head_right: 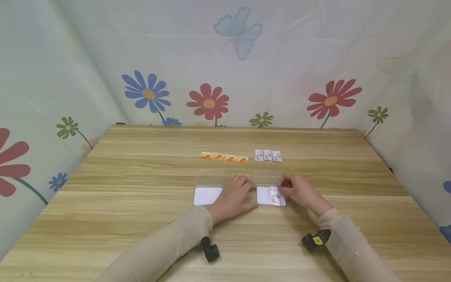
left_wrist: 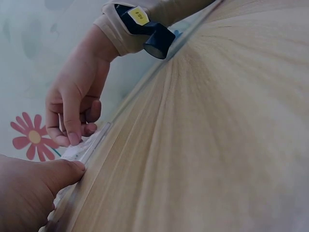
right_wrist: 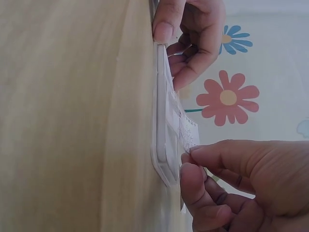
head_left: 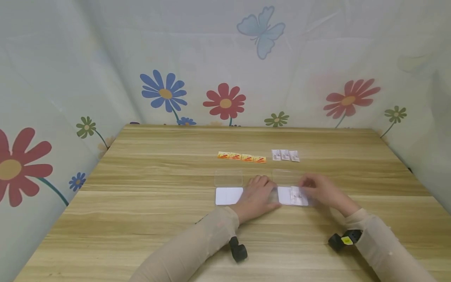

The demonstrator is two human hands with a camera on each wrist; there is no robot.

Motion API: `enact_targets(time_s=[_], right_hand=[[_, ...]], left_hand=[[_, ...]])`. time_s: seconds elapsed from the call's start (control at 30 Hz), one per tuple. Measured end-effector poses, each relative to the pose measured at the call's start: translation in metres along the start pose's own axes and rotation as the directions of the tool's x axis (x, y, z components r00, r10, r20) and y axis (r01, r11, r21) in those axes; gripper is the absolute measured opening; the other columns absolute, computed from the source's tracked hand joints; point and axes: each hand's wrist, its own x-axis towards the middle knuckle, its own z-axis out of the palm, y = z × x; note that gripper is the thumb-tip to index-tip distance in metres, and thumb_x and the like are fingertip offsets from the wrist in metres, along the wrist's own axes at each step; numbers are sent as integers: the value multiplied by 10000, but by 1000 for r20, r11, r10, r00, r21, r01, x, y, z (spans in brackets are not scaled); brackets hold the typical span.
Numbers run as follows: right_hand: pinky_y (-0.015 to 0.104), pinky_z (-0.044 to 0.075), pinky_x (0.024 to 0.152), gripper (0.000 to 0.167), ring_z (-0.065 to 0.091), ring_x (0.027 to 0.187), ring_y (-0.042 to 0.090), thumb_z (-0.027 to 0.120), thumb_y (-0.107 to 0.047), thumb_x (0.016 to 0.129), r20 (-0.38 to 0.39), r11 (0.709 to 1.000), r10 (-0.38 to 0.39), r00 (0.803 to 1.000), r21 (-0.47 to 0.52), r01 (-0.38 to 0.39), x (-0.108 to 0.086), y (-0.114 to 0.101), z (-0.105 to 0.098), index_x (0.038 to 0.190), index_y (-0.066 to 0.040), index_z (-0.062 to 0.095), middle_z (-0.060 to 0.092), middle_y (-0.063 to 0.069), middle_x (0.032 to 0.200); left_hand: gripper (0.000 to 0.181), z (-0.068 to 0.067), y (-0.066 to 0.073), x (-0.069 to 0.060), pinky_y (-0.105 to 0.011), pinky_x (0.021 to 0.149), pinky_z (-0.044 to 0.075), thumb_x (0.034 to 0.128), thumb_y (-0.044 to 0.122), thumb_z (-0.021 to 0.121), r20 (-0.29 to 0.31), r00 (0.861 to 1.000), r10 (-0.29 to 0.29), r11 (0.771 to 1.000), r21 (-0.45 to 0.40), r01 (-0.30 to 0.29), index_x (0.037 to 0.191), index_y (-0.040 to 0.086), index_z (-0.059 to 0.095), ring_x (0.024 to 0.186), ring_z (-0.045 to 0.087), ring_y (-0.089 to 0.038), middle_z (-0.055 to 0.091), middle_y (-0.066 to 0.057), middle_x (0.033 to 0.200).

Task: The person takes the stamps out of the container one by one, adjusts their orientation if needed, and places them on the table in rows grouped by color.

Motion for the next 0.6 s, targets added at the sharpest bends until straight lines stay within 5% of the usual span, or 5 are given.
enact_targets(time_s=[0.6], right_hand=[[298, 487, 721, 112, 582, 832, 168, 578, -89, 933, 65, 994, 49, 997, 95, -55, 8, 3, -19, 1001, -25, 640, 673, 127, 975]], left_hand=[[514, 2, -1, -1, -321, 1018, 398, 847, 516, 657, 3, 1000, 10, 1000, 9, -10, 1221, 166, 608, 1122, 503, -152, 571, 23, 1167]])
